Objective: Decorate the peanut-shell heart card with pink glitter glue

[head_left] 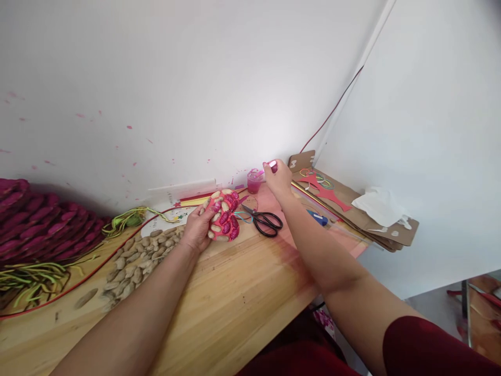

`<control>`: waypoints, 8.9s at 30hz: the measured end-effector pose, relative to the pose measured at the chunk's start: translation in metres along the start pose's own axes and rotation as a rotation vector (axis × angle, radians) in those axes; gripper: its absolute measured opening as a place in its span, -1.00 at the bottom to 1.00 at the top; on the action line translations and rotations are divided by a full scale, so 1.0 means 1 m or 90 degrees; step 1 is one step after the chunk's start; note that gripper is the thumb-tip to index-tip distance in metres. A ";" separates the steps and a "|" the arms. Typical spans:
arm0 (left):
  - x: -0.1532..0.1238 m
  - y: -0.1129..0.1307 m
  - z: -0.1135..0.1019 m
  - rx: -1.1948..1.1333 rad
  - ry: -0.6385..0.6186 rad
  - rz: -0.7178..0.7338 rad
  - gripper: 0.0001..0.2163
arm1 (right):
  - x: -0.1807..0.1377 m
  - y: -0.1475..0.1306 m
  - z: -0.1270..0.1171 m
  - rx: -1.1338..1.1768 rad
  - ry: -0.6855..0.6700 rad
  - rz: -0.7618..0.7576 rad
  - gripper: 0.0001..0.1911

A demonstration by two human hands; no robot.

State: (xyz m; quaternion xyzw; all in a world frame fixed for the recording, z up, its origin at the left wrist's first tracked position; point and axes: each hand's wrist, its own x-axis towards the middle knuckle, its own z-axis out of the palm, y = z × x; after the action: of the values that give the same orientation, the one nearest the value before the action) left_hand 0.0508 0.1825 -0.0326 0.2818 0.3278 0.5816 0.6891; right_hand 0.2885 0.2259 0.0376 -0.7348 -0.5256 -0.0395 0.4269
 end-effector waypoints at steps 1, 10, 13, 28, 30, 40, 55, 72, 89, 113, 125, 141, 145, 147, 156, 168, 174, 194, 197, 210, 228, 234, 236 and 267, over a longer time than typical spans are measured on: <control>0.000 0.000 0.000 -0.002 0.000 0.001 -0.56 | 0.005 -0.003 0.003 -0.051 -0.032 -0.002 -0.67; 0.003 -0.003 -0.001 -0.024 -0.014 -0.002 -0.59 | 0.023 -0.006 0.032 -0.196 -0.184 0.035 -0.69; 0.003 -0.003 -0.001 -0.023 -0.024 -0.002 -0.61 | 0.025 -0.005 0.032 -0.203 -0.176 0.034 -0.66; 0.004 -0.004 -0.002 -0.019 -0.007 0.001 -0.51 | 0.018 -0.008 0.010 -0.143 -0.134 0.006 -0.75; 0.004 -0.006 -0.003 -0.008 -0.021 0.000 -0.47 | 0.014 -0.008 0.003 -0.074 -0.065 0.023 -0.73; 0.007 -0.015 -0.007 0.105 -0.020 0.105 -0.38 | -0.065 -0.034 -0.014 0.482 0.065 -0.085 -0.69; -0.001 -0.011 -0.009 0.417 0.008 0.361 -0.67 | -0.100 -0.026 -0.008 0.455 0.109 -0.324 -0.83; -0.007 -0.008 -0.012 0.626 0.036 0.542 -0.72 | -0.102 -0.033 -0.018 0.458 0.097 -0.384 -0.84; -0.006 -0.007 -0.013 0.617 0.078 0.537 -0.70 | -0.097 -0.030 -0.020 0.450 0.103 -0.353 -0.86; -0.006 -0.007 -0.013 0.669 0.002 0.503 -0.72 | -0.104 -0.036 -0.026 0.432 0.114 -0.388 -0.87; -0.001 -0.012 -0.021 0.670 -0.041 0.512 -0.76 | -0.108 -0.039 -0.028 0.449 0.089 -0.382 -0.86; 0.001 -0.013 -0.022 0.652 -0.017 0.501 -0.76 | -0.101 -0.035 -0.026 0.471 0.111 -0.387 -0.90; 0.003 -0.016 -0.025 0.638 -0.040 0.508 -0.76 | -0.102 -0.035 -0.025 0.475 0.104 -0.375 -0.88; 0.002 -0.015 -0.024 0.639 -0.041 0.510 -0.75 | -0.102 -0.035 -0.026 0.471 0.092 -0.370 -0.86; -0.002 -0.011 -0.017 0.634 -0.028 0.494 -0.73 | -0.098 -0.033 -0.022 0.538 0.080 -0.355 -0.88; -0.002 -0.012 -0.018 0.643 -0.033 0.506 -0.73 | -0.100 -0.036 -0.025 0.489 0.095 -0.365 -0.87; 0.001 -0.015 -0.022 0.642 -0.049 0.511 -0.72 | -0.100 -0.035 -0.024 0.475 0.101 -0.366 -0.87; -0.001 -0.010 -0.021 0.759 -0.015 0.572 -0.80 | -0.109 -0.041 -0.032 0.433 0.063 -0.405 -0.87; -0.002 -0.009 -0.019 0.766 -0.010 0.572 -0.80 | -0.110 -0.041 -0.033 0.440 0.045 -0.392 -0.85; 0.000 -0.010 -0.021 0.790 0.004 0.559 -0.77 | -0.101 -0.035 -0.031 0.454 0.091 -0.371 -0.85; -0.002 -0.010 -0.020 0.792 0.003 0.566 -0.77 | -0.101 -0.033 -0.024 0.458 0.059 -0.353 -0.83; -0.003 -0.009 -0.020 0.786 0.014 0.559 -0.80 | -0.108 -0.039 -0.032 0.411 0.061 -0.413 -0.87; -0.003 -0.008 -0.019 0.787 0.019 0.558 -0.81 | -0.109 -0.040 -0.033 0.398 0.053 -0.425 -0.88; -0.004 -0.008 -0.019 0.786 0.018 0.553 -0.80 | -0.108 -0.040 -0.032 0.350 0.021 -0.469 -0.88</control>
State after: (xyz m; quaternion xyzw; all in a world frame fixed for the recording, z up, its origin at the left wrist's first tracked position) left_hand 0.0407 0.1771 -0.0503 0.7129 0.4626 0.5152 0.1108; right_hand 0.2207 0.1284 0.0269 -0.3577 -0.7361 -0.0596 0.5715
